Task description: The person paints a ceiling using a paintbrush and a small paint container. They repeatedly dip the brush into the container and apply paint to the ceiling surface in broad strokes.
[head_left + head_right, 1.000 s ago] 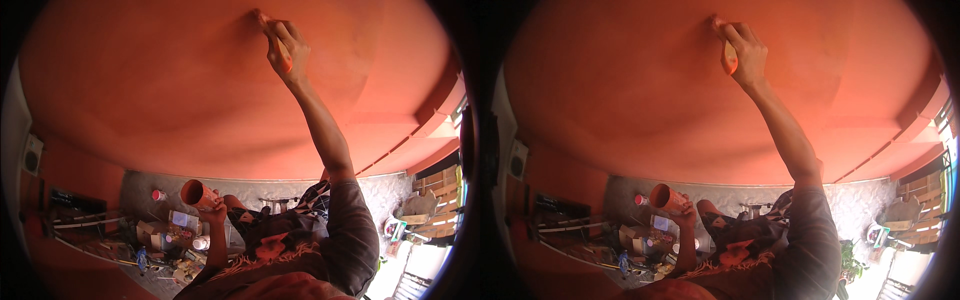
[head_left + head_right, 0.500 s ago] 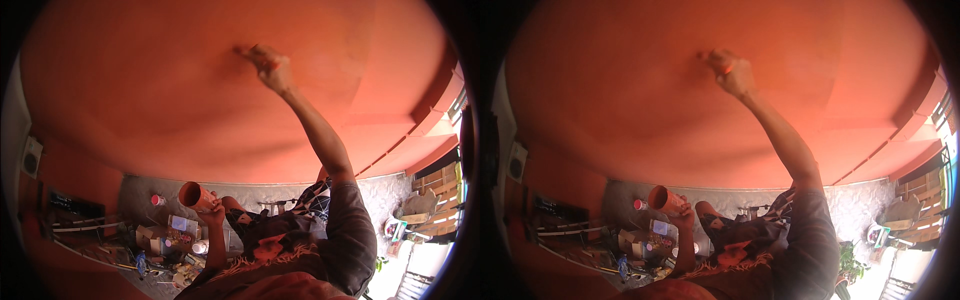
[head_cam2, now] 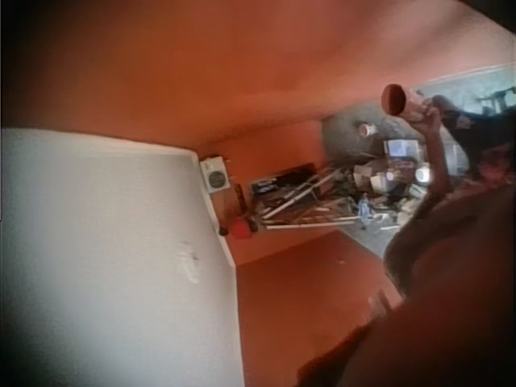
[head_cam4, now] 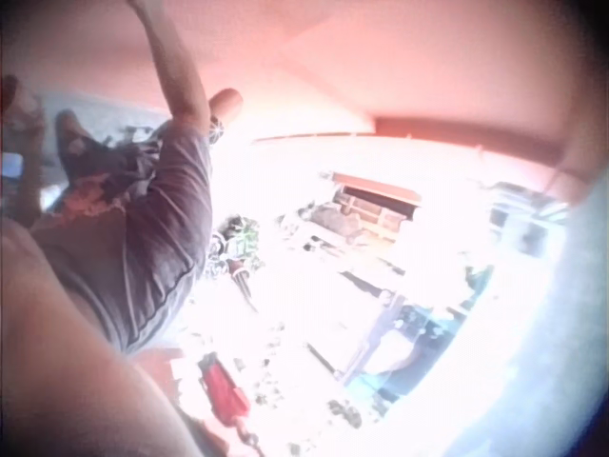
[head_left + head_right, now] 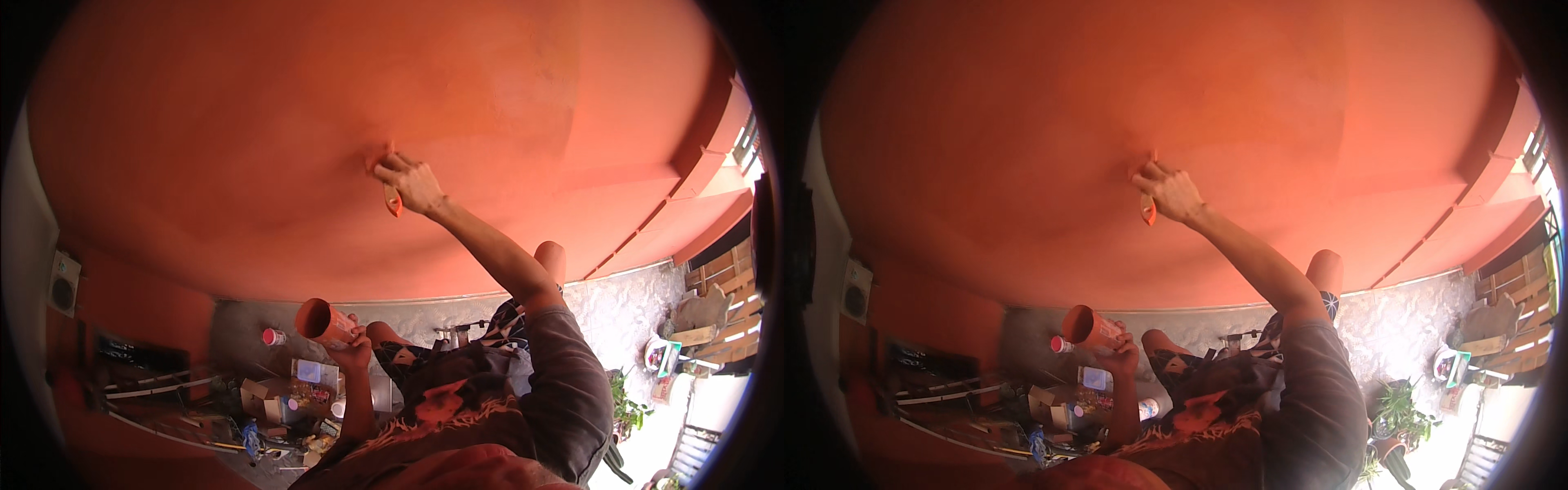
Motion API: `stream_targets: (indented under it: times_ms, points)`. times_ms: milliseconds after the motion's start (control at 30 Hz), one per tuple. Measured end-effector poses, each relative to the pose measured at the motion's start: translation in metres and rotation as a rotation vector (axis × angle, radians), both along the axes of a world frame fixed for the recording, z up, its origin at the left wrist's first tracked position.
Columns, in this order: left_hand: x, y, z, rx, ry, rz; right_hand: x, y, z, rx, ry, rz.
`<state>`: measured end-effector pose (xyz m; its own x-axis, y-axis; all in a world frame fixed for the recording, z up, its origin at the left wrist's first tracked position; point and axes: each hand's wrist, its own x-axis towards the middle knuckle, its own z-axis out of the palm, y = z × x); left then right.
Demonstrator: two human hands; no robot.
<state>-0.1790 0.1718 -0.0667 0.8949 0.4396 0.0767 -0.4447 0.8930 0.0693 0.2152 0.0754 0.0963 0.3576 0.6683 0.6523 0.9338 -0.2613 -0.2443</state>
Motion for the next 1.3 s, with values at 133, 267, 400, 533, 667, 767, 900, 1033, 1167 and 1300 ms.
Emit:
stream_targets:
  times_ms: [133,267,400,533,667,767,900,1033,1167,1300]
  points:
    - [0.016,-0.003,0.014,0.067,-0.068,-0.026,0.016,-0.002,0.003,0.359,0.162,0.081]
    - [0.017,-0.003,0.013,0.004,0.034,0.003,0.089,-0.086,0.067,0.985,0.219,-0.019]
    - [0.014,-0.001,0.007,0.019,-0.004,-0.030,0.104,-0.164,0.125,1.350,0.065,-0.427]
    - [0.014,-0.002,0.001,-0.006,0.003,-0.050,0.100,-0.149,0.116,1.139,-0.402,-0.592]
    - [0.021,-0.002,0.008,0.020,-0.007,-0.092,0.026,-0.067,0.050,0.425,-0.106,-0.306]
    - [0.027,-0.004,0.018,0.035,-0.014,-0.101,0.013,-0.048,0.047,0.314,0.061,-0.136]
    - [0.024,-0.008,0.019,0.049,-0.009,-0.079,0.051,-0.084,0.089,0.586,0.153,-0.244]
    - [0.019,-0.009,0.016,0.044,-0.015,-0.098,0.067,-0.112,0.112,0.949,-0.213,-0.470]
    - [0.021,-0.013,0.018,0.038,-0.012,-0.098,0.040,-0.097,0.086,0.776,-0.201,-0.481]
    - [0.022,-0.013,0.019,0.045,-0.005,-0.081,0.023,-0.076,0.050,0.379,-0.141,-0.301]
